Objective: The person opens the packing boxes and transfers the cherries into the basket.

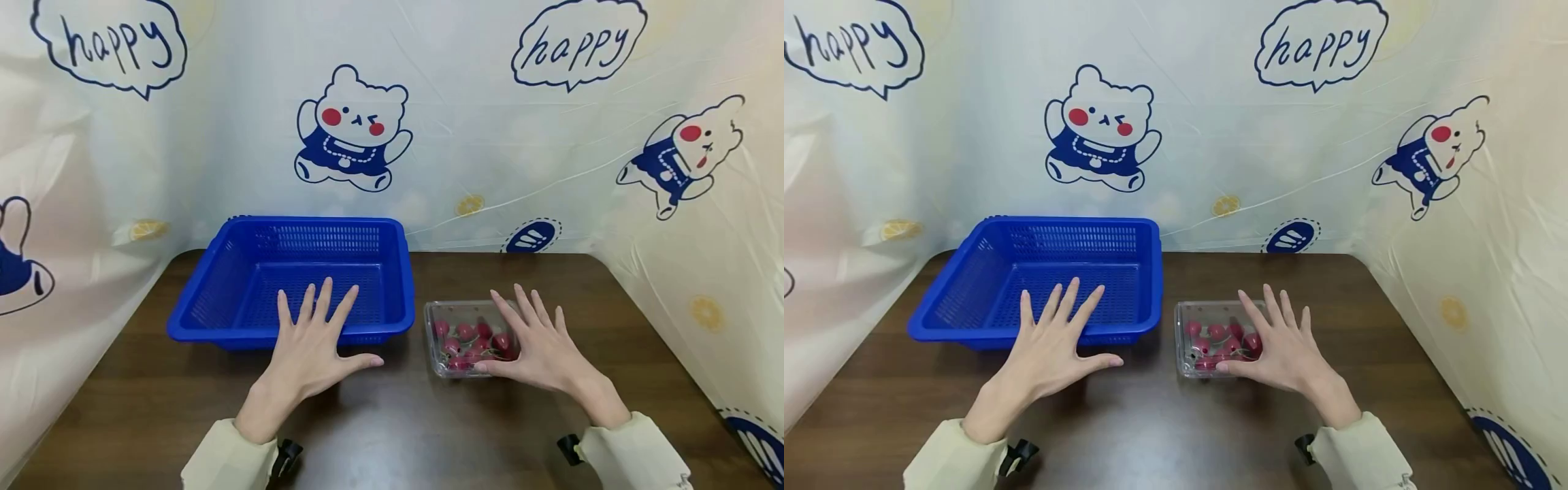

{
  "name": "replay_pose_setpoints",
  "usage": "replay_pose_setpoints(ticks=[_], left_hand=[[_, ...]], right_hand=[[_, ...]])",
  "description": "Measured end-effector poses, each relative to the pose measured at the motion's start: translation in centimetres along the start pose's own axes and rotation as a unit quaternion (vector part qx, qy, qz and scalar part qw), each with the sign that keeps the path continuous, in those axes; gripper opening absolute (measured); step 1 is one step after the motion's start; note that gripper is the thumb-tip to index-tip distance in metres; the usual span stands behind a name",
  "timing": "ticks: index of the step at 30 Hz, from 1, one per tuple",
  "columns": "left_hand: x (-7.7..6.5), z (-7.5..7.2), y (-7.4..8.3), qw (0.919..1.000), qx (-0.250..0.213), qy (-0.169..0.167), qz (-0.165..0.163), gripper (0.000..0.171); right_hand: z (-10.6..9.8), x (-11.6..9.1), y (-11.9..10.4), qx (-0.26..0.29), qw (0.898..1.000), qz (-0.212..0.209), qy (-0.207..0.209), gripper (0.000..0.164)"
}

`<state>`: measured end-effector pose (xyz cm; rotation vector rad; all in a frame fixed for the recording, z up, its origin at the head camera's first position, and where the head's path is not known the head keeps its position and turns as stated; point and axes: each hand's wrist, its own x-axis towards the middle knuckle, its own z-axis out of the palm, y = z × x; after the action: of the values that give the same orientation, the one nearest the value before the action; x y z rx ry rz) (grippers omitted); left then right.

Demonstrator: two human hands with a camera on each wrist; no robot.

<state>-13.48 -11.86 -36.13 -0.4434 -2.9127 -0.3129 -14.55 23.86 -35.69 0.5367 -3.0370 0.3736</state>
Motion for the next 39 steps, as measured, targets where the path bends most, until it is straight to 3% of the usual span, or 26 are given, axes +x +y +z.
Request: replay_pose_setpoints(ticks=[11, 22, 30, 39], left_hand=[[0.0, -0.2, 0.7, 0.9995, -0.022, -0.022, -0.002, 0.107], [0.4, -0.6, 1.6, 0.9996, -0.016, 0.010, 0.022, 0.107], [1.3, -0.6, 2.8, 0.9969, 0.010, 0.023, 0.074, 0.104], [1.9, -0.4, 3.9, 0.9913, 0.040, 0.022, 0.124, 0.099]], right_hand=[[-0.8, 0.7, 0.4, -0.006, 1.000, -0.022, -0.010, 0.118], [-1.4, 2.1, 0.9, 0.021, 0.999, -0.030, -0.023, 0.109], [-1.7, 3.1, 1.4, 0.061, 0.996, -0.050, -0.034, 0.096], [-2.1, 3.7, 1.7, 0.072, 0.995, -0.046, -0.049, 0.097]])
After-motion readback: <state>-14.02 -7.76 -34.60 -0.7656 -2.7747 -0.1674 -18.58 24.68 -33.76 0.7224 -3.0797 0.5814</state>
